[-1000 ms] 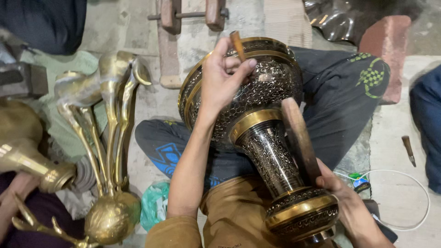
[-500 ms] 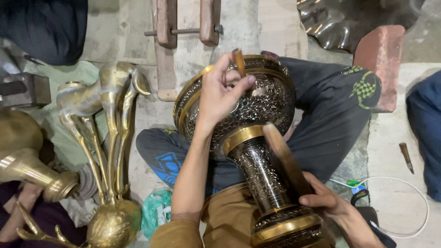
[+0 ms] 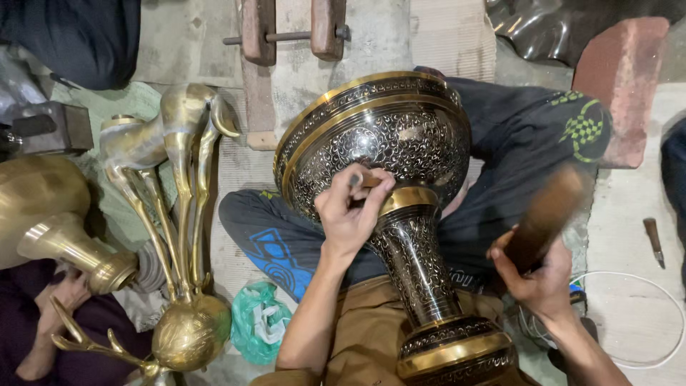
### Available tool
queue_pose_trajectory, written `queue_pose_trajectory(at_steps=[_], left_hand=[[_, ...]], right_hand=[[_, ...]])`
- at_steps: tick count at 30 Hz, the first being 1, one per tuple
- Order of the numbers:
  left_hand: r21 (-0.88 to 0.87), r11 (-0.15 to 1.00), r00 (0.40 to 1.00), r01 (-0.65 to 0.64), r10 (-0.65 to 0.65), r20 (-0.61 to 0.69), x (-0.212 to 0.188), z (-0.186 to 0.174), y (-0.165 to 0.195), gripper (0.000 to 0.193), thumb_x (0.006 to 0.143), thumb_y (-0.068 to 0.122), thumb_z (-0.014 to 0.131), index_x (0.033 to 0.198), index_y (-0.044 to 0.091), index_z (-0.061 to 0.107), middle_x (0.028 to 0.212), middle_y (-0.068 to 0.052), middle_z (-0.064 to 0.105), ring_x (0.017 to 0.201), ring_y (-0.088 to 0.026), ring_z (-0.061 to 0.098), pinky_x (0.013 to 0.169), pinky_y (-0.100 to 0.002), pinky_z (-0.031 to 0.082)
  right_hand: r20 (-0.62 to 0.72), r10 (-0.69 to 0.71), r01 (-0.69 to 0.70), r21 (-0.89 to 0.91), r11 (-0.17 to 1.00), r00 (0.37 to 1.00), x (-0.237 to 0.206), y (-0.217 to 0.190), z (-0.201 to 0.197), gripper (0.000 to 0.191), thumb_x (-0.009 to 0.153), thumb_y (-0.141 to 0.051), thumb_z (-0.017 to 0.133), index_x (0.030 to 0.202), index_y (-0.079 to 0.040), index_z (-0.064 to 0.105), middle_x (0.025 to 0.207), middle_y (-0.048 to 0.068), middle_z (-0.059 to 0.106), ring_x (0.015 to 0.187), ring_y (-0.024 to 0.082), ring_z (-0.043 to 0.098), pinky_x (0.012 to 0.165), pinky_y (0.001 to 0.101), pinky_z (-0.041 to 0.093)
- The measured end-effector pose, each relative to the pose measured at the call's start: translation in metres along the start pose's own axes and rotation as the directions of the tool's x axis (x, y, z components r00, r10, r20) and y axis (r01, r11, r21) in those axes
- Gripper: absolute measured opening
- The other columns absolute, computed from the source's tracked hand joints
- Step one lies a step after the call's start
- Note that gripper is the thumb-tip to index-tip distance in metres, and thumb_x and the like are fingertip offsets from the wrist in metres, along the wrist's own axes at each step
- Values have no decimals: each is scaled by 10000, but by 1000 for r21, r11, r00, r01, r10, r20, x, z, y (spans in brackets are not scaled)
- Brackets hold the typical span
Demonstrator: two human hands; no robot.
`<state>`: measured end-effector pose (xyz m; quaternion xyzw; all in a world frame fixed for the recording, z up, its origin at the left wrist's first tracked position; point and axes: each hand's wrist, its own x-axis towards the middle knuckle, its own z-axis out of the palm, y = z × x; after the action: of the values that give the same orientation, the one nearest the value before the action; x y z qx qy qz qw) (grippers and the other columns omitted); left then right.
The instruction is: The person sits on the workshop floor holding a small punch against the engraved surface of a large ornate brass vase and strikes it with a wooden mallet, working decorative details into the metal. They reposition the punch repeatedly across the vase's bowl and rim while steadying the vase with their other hand.
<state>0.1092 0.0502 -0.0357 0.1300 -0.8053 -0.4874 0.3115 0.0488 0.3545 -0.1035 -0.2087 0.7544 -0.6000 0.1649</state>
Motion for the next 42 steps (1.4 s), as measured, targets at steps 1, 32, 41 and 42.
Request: queue_pose_trajectory(at_steps=[1, 32, 41, 42], left_hand=[[-2, 999, 999, -40, 40, -14, -2, 2, -2, 281, 933, -45, 793, 1112, 2, 582, 838, -96, 743, 774, -101, 722, 626, -230, 548], [68, 991, 992, -118, 114, 61, 5, 2, 5, 36, 972, -15, 705, 952, -7, 676, 958, -133, 763, 889, -253, 777, 822, -323, 644], [220, 953, 977, -209, 212, 11, 4, 0, -4, 206, 882, 26, 832, 990, -14, 662, 882, -119, 747, 759, -222, 752, 722, -289, 594], [220, 960, 984, -174, 180, -9, 4, 1, -5, 253, 858, 39, 869, 981, -25, 658, 835, -97, 743, 699, -190, 742, 669, -263, 578]], right_hand=[[14, 3, -3, -63, 998, 1000, 0, 2, 3, 318, 909, -168, 754, 1116, -22, 562, 901, 54, 712, 799, 162, 725, 743, 276, 590], [664, -375, 729, -683, 48, 647, 147, -203, -45, 541, 821, -198, 710, 1360, -228, 684, 681, -14, 505, 577, 155, 547, 573, 353, 458], [591, -211, 599, -800, -30, 779, 144, -174, -50, 587, 822, -136, 696, 1387, -294, 680, 681, -21, 486, 553, 154, 542, 540, 337, 456], [561, -208, 575, -818, 11, 801, 146, -170, -48, 574, 820, -133, 695, 1375, -279, 682, 693, -5, 496, 543, 163, 544, 518, 334, 445]])
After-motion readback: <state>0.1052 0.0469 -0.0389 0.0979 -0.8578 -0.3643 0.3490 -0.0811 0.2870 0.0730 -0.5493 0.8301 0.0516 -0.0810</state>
